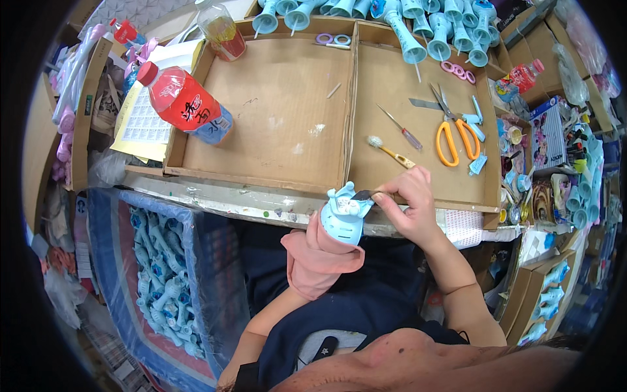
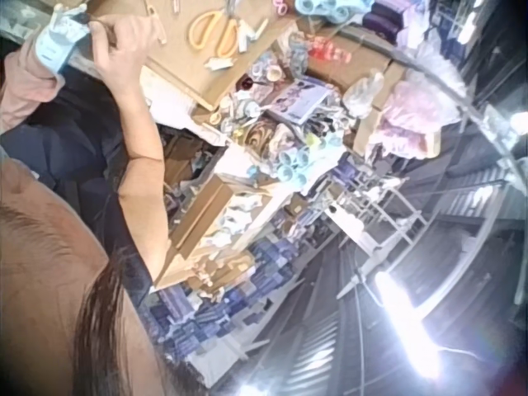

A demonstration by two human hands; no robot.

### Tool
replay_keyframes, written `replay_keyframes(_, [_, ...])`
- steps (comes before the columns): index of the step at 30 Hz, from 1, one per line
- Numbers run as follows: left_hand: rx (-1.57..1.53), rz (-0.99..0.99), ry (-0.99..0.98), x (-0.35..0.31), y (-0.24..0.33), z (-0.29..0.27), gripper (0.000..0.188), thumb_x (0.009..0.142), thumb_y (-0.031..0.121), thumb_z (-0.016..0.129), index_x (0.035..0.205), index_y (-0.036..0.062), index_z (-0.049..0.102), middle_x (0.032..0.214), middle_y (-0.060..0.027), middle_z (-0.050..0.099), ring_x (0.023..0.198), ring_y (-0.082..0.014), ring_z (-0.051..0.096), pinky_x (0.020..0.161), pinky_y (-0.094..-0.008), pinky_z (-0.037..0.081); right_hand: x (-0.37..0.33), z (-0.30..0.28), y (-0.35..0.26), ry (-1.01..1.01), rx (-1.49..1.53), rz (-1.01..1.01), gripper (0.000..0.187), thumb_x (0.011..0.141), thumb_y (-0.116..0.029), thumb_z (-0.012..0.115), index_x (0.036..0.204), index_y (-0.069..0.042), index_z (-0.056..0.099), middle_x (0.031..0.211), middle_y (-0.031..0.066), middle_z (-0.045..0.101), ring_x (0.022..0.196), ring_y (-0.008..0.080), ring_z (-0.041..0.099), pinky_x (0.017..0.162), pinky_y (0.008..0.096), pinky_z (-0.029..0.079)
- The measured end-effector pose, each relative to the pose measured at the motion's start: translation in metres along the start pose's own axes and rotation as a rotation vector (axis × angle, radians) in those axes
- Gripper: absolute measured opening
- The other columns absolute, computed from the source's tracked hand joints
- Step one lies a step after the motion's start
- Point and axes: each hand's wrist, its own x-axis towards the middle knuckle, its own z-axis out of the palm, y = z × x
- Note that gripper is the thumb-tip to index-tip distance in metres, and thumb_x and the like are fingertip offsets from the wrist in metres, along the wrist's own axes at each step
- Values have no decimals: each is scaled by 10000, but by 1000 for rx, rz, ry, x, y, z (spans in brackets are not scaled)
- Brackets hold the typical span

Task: The person repeatedly picks light-blue plastic toy wands from a bin, wipes them with a pink cloth, and uses a small metal tool to press or adjust parts on the wand head. Finished wands are placed on a nearby tray. The person also uses a screwdriver on one wand before continuing the cycle.

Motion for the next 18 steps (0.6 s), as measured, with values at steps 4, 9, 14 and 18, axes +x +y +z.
replay_keyframes(4, [-135,-43,36,-1,-2,2,539,540,133,623,1035,-81,603,1152,-292,562,942,-381,590,614,-373,441,0,0,4,5,52,31,95,768,-137,759,779,-103,671,737,7,625,738,205,536,835,378,348])
replay_keyframes(9, [-53,-46,51,-3,-1,5,538,553,125,625,1047,-84,598,1157,-284,567,966,-392,593,651,-378,435,-1,2,8,-18,56,67,103,788,-156,751,789,-87,674,746,15,634,750,215,536,846,371,362])
replay_keyframes(14, [-41,-20,39,2,2,1,521,566,126,624,1049,-68,607,1152,-277,573,971,-409,596,677,-386,426,-1,2,9,-51,81,85,114,790,-166,754,793,-84,675,752,17,639,761,214,543,838,364,367])
replay_keyframes(18, [-68,-37,100,11,2,-6,658,528,184,741,1105,-86,576,967,-179,625,718,-321,604,599,-337,470,0,3,8,-38,115,121,111,796,-166,752,793,-85,677,756,12,644,771,215,546,838,368,367])
